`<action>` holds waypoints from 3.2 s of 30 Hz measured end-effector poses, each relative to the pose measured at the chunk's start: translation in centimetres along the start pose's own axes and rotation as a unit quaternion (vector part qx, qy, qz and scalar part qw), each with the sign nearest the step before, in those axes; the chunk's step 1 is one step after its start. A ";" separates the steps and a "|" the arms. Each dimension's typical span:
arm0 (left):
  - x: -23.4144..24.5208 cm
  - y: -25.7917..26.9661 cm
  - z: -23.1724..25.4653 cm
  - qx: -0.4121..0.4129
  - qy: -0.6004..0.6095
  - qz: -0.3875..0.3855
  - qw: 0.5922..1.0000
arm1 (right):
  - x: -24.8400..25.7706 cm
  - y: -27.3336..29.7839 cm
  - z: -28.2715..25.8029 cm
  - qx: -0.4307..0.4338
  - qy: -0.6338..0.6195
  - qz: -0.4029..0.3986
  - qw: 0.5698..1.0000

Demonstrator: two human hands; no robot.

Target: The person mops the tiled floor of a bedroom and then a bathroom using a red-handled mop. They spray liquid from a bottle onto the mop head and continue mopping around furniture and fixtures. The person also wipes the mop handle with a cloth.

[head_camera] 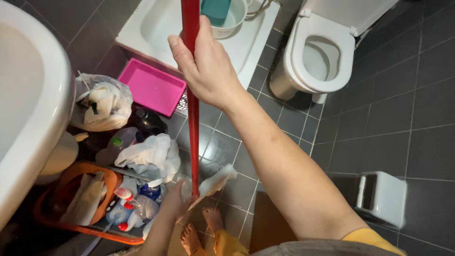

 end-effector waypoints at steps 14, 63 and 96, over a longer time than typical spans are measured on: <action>8.5 -1.5 9.7 0.020 0.060 0.060 0.996 | -0.5 -0.1 0.5 0.034 -0.030 -0.014 0.999; 23.4 0.5 18.0 -0.091 0.191 0.308 0.928 | -2.7 7.7 6.7 -0.166 0.056 -0.109 0.979; 38.5 4.1 30.0 -0.271 0.462 0.300 0.790 | 0.7 6.6 5.8 -0.166 0.036 -0.055 0.984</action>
Point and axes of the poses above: each hand's wrist, its own y-axis away from the middle knuckle, its own x-axis out of the back of the hand, z = x × y, the point moved 6 cm from there along -y, towards the middle knuckle, and after that the axes turned 11 degrees about -y, right-handed, at the moved point
